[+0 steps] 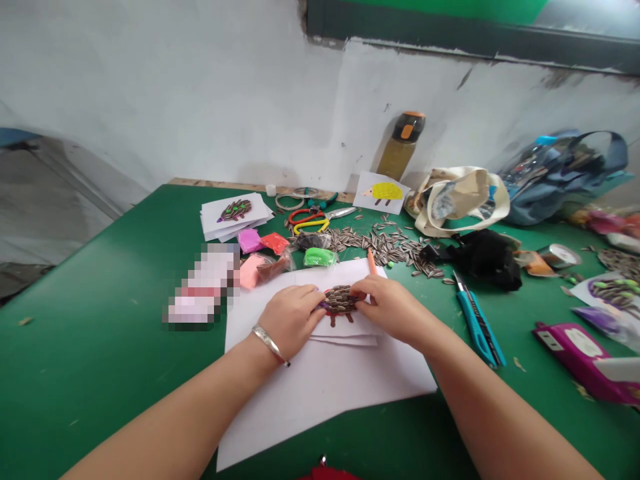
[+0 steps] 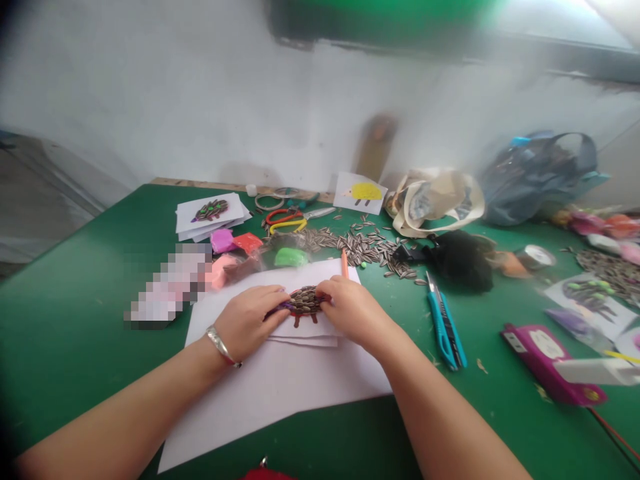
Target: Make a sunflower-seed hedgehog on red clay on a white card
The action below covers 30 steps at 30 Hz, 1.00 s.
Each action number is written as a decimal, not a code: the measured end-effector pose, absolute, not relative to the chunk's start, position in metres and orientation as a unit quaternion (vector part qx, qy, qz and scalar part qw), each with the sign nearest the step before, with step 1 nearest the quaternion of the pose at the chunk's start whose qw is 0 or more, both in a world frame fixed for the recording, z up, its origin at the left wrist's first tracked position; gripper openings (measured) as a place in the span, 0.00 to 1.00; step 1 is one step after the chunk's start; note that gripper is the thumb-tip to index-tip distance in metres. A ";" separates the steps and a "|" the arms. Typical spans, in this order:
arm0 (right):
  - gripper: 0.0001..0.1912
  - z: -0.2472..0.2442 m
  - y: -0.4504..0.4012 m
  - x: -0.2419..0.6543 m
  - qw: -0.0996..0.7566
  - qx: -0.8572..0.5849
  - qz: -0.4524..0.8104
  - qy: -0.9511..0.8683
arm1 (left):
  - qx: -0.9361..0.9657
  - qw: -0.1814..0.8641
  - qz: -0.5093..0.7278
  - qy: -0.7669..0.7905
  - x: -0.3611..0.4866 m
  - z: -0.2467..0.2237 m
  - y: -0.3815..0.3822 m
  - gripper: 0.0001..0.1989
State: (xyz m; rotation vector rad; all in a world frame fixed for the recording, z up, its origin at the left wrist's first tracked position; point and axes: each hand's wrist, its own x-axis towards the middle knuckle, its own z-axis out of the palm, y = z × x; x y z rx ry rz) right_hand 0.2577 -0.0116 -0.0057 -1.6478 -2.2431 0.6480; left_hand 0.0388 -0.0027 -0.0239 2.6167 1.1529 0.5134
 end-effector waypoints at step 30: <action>0.08 -0.012 -0.008 0.260 0.111 -0.547 0.183 -0.810 | 0.897 0.114 0.172 0.390 0.039 -0.024 -0.002 0.07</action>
